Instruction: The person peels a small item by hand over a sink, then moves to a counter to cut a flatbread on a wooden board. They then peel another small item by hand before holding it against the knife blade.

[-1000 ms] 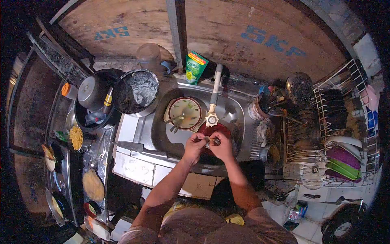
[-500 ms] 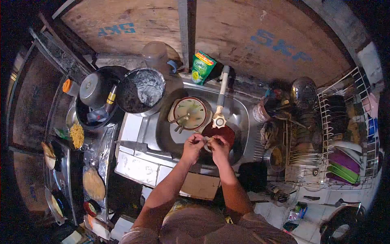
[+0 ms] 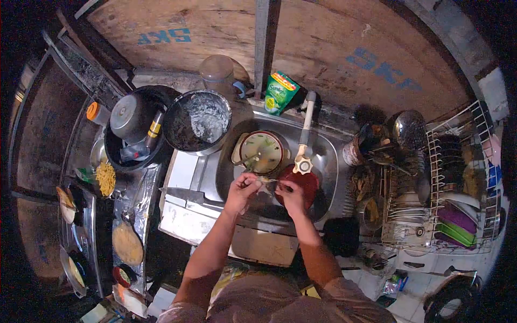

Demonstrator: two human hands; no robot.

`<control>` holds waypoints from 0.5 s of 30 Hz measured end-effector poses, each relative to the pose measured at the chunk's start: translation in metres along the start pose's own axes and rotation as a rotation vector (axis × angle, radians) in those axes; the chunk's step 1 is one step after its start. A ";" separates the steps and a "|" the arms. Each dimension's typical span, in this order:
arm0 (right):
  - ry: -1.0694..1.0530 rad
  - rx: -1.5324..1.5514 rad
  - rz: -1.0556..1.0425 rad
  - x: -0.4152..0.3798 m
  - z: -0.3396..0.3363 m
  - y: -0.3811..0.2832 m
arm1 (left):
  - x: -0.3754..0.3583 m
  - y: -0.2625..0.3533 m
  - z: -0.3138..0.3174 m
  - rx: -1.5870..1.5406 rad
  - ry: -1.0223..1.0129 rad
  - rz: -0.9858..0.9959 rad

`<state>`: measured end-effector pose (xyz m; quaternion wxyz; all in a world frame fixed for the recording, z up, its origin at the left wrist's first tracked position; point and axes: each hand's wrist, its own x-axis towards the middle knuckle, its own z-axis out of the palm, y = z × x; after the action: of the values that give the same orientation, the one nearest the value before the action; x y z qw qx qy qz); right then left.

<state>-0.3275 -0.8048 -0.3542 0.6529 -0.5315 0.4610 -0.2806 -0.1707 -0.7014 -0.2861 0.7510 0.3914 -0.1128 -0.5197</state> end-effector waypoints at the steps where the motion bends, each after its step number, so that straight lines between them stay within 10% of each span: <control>1: 0.003 -0.125 -0.046 0.013 0.006 0.011 | 0.002 -0.002 -0.007 -0.016 -0.036 0.021; 8: -0.056 0.007 -0.367 0.038 0.048 -0.006 | -0.006 0.013 -0.004 0.005 -0.073 0.009; 15: -0.144 0.184 0.161 -0.029 0.000 -0.058 | -0.004 -0.002 0.008 0.009 -0.036 -0.121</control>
<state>-0.3328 -0.7961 -0.2904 0.7508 -0.4494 0.4262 -0.2296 -0.1786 -0.7015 -0.2815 0.7143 0.3916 -0.1049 -0.5705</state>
